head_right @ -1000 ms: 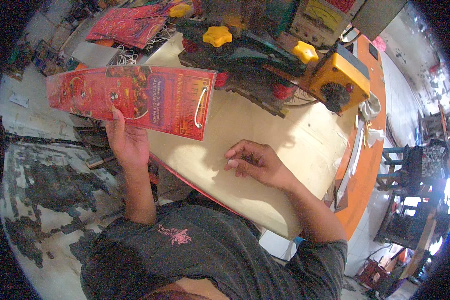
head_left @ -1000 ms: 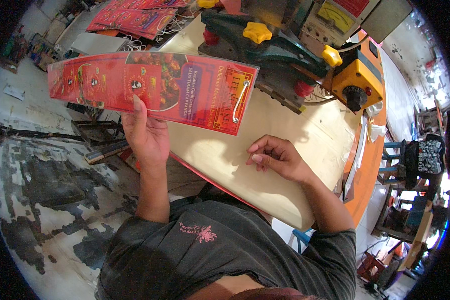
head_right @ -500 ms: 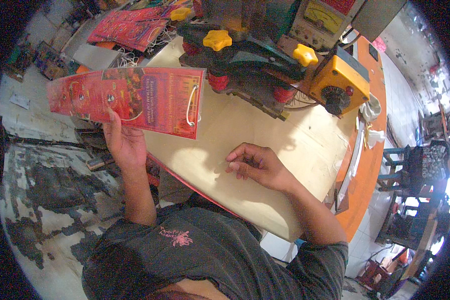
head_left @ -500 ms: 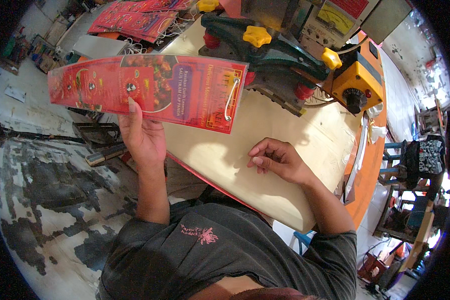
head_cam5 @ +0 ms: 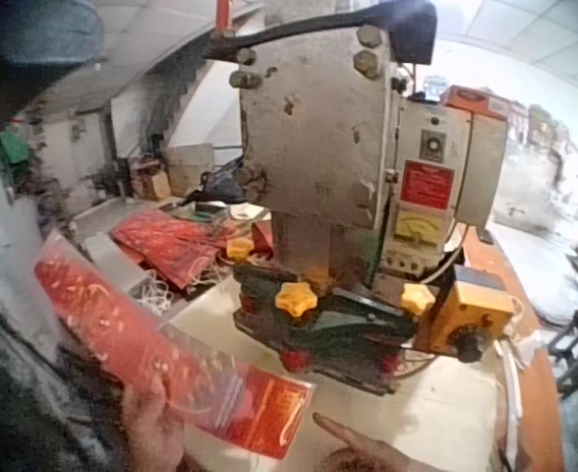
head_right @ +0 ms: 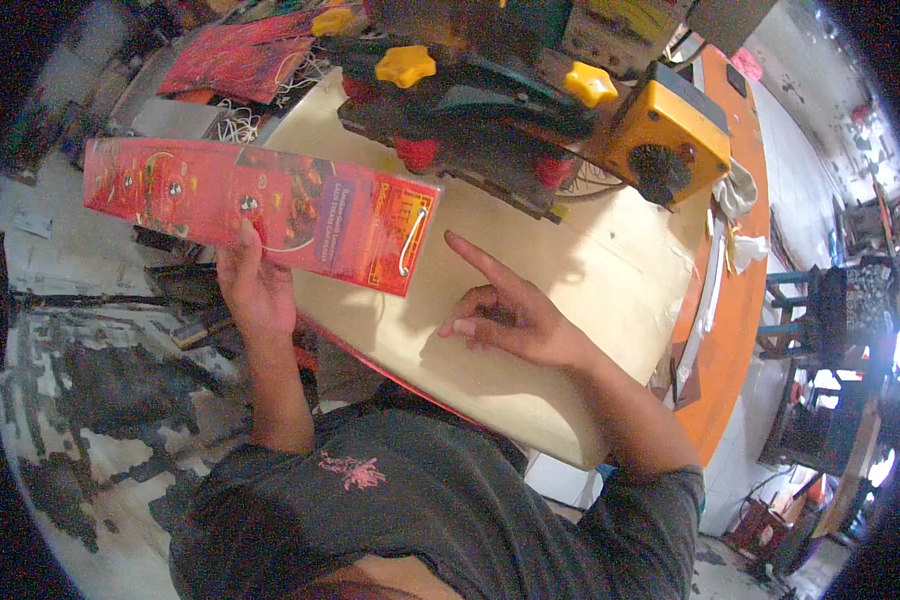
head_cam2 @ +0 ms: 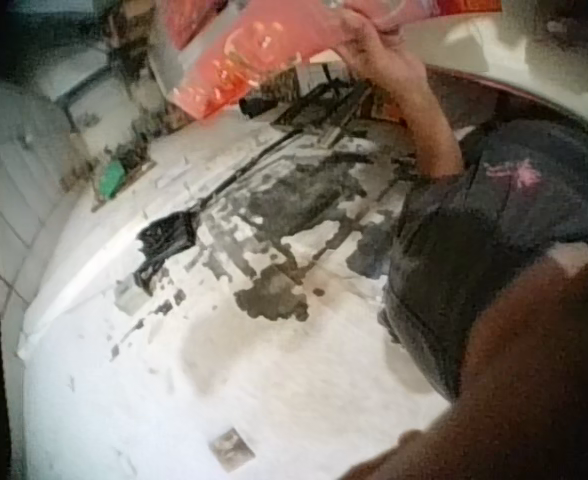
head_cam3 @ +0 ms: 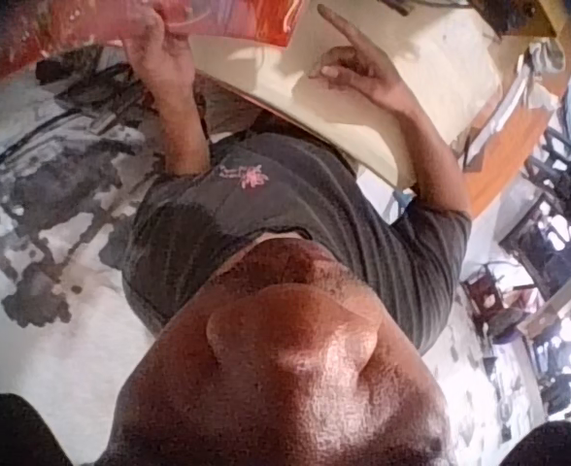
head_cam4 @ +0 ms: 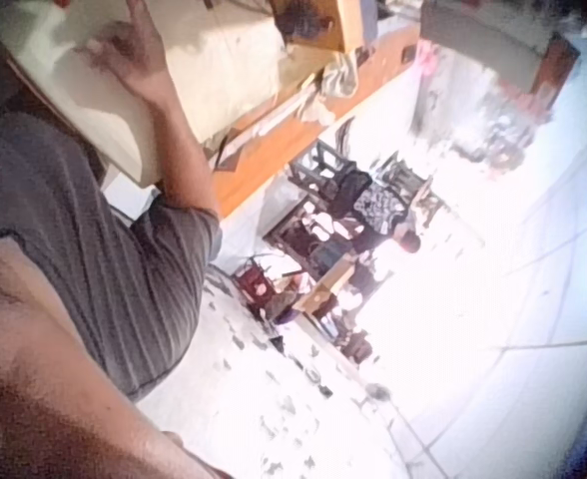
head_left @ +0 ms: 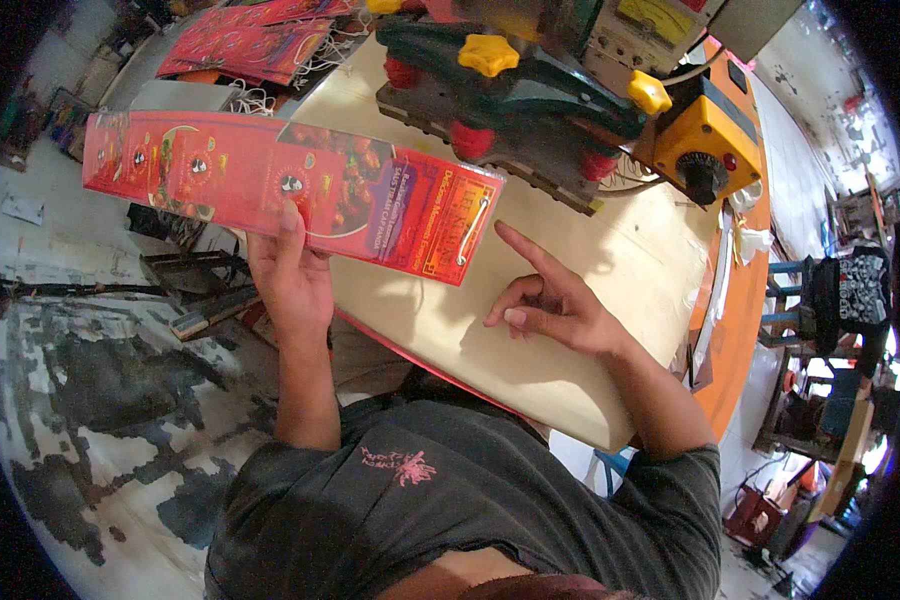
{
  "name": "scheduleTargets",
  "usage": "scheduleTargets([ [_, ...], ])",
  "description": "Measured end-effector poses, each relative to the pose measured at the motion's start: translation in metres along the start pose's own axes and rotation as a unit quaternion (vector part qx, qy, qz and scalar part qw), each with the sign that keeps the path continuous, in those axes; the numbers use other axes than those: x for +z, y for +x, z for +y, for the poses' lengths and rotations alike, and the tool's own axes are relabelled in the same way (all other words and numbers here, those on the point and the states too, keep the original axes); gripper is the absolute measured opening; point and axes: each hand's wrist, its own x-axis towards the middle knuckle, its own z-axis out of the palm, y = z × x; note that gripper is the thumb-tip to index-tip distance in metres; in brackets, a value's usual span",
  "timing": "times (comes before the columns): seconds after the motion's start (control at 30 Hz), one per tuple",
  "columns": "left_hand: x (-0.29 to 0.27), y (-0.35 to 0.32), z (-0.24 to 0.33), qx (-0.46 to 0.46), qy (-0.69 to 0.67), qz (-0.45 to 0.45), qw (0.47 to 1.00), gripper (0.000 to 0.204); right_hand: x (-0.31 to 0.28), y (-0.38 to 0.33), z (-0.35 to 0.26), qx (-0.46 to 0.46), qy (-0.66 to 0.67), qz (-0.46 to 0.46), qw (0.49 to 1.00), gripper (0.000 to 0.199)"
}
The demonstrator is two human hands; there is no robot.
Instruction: The person folds the ends of a pink cardboard box and presses the edge under a yellow sealing machine, then places it aside to pick up another flat package to repeat the action.
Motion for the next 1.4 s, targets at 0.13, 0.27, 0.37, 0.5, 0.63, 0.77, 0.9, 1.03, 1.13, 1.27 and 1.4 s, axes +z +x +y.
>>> scheduleTargets([
  [0.13, -0.001, -0.007, -0.007, -0.033, 0.006, -0.003, 0.999, 0.048, 0.000, -0.003, -0.008, 0.007, 0.034, -0.012, 0.999, 0.105],
  [0.27, -0.004, -0.009, -0.014, -0.052, -0.001, -0.011, 0.999, 0.048, -0.002, -0.003, 0.000, -0.028, 0.053, -0.015, 0.998, 0.109],
  [0.37, -0.005, -0.009, -0.015, -0.053, -0.004, -0.020, 0.998, 0.051, -0.003, -0.002, 0.003, -0.040, 0.056, -0.023, 0.997, 0.110],
  [0.5, -0.008, -0.009, -0.019, -0.050, -0.008, -0.025, 0.998, 0.051, -0.003, -0.002, 0.003, -0.040, 0.066, -0.030, 0.997, 0.110],
  [0.63, -0.007, -0.009, -0.018, -0.050, -0.002, -0.019, 0.999, 0.053, -0.004, -0.001, 0.002, -0.041, 0.064, -0.036, 0.996, 0.110],
  [0.77, -0.001, -0.010, -0.017, -0.051, 0.001, -0.021, 0.998, 0.040, -0.005, -0.002, 0.004, -0.044, 0.067, -0.035, 0.996, 0.111],
  [0.9, -0.004, -0.010, -0.014, -0.056, 0.005, -0.030, 0.998, 0.041, -0.005, 0.001, 0.000, -0.038, 0.059, -0.039, 0.997, 0.112],
  [1.03, -0.015, -0.006, -0.022, -0.041, 0.046, 0.032, 0.998, 0.049, -0.004, 0.000, -0.002, -0.033, 0.048, -0.028, 0.998, 0.111],
  [1.13, -0.017, -0.002, -0.013, -0.046, 0.040, 0.012, 0.998, 0.046, -0.004, 0.000, 0.000, -0.017, 0.065, -0.013, 0.998, 0.108],
  [1.27, -0.027, 0.017, 0.005, -0.048, 0.044, 0.026, 0.998, 0.042, -0.005, -0.001, -0.001, -0.013, 0.054, -0.009, 0.998, 0.101],
  [1.4, -0.021, 0.048, 0.052, 0.005, 0.049, 0.015, 0.999, 0.039, -0.004, 0.002, -0.001, -0.010, 0.051, -0.033, 0.998, 0.097],
])
